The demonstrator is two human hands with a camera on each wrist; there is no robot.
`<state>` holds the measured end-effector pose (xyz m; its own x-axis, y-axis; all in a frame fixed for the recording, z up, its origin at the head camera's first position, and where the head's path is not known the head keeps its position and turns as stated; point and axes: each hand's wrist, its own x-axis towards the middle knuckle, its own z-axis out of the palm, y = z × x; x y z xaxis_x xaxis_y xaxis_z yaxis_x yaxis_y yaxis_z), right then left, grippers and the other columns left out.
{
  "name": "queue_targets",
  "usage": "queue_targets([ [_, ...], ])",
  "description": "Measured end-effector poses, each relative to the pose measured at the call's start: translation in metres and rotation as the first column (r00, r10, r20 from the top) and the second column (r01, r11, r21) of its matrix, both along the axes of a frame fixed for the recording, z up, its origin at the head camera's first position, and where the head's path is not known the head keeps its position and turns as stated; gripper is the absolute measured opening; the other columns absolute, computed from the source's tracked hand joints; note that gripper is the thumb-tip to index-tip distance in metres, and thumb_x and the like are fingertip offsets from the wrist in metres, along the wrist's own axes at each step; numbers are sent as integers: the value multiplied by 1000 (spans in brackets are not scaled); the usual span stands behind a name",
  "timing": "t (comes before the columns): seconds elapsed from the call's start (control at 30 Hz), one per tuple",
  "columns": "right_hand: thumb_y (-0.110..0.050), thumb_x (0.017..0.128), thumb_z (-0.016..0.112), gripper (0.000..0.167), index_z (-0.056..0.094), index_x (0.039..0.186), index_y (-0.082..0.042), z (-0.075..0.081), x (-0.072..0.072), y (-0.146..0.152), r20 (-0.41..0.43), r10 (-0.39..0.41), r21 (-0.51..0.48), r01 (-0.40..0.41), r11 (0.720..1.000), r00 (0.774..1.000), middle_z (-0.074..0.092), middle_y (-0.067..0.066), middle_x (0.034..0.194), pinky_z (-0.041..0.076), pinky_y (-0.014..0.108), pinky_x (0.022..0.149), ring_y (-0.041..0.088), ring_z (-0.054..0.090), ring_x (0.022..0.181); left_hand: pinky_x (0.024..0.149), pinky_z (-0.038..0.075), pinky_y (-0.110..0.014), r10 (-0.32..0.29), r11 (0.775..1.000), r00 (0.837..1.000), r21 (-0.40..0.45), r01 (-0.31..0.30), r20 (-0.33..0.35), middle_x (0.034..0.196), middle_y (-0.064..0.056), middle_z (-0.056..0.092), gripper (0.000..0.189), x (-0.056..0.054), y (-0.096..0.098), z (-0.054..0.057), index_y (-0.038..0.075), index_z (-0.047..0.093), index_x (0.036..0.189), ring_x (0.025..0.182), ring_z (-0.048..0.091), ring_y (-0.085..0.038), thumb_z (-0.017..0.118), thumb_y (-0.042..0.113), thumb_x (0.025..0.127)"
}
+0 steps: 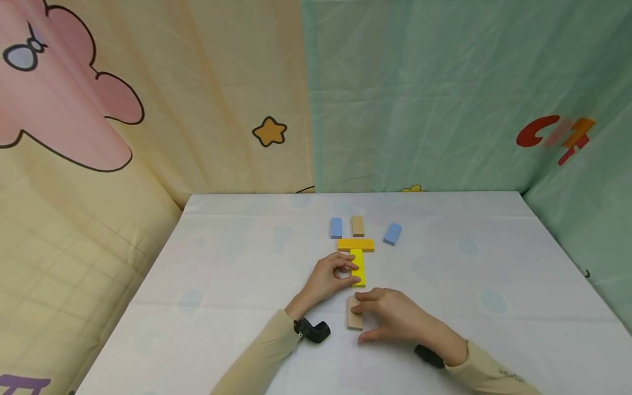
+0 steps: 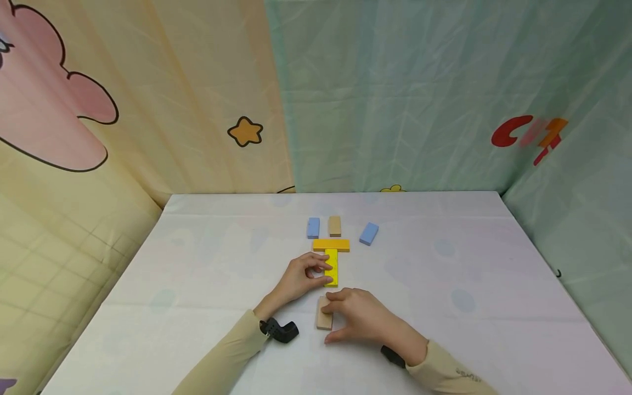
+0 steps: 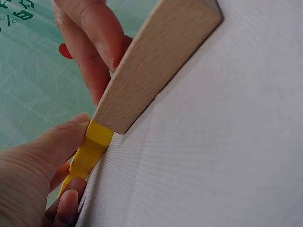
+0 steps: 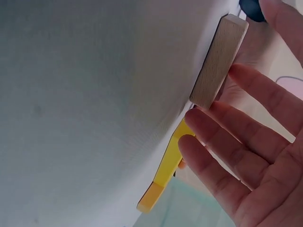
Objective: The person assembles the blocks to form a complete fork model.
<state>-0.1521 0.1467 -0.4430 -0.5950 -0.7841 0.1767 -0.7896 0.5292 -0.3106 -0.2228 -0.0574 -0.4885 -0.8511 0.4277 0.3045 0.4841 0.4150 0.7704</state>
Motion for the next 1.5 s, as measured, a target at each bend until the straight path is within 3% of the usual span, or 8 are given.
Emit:
queue_targets([
  [0.33,-32,77,79,29,74,98,-13,-1,3,-3,-36,-26,3,26,1000,999,65,9,114,49,41,85,24,60,104,68,48,-20,2,1000,1000,-5,-2,-8,119,-2,62,24,1,1,0,10,74,99,86,59,-10,79,21,79],
  [0.87,-23,76,81,27,73,99,-10,-1,4,6,39,-58,-28,59,998,998,63,12,117,50,38,85,25,60,104,68,49,-20,4,1000,1000,-7,-4,-4,119,-3,63,24,0,1,-1,10,74,99,85,60,-10,80,20,78],
  [1.5,-23,79,78,32,73,105,-4,0,-3,5,5,-53,5,53,999,999,65,10,117,50,39,85,23,61,105,68,48,-20,3,1000,1000,11,-3,-10,119,-3,62,24,1,0,0,10,74,99,86,60,-11,80,19,78],
])
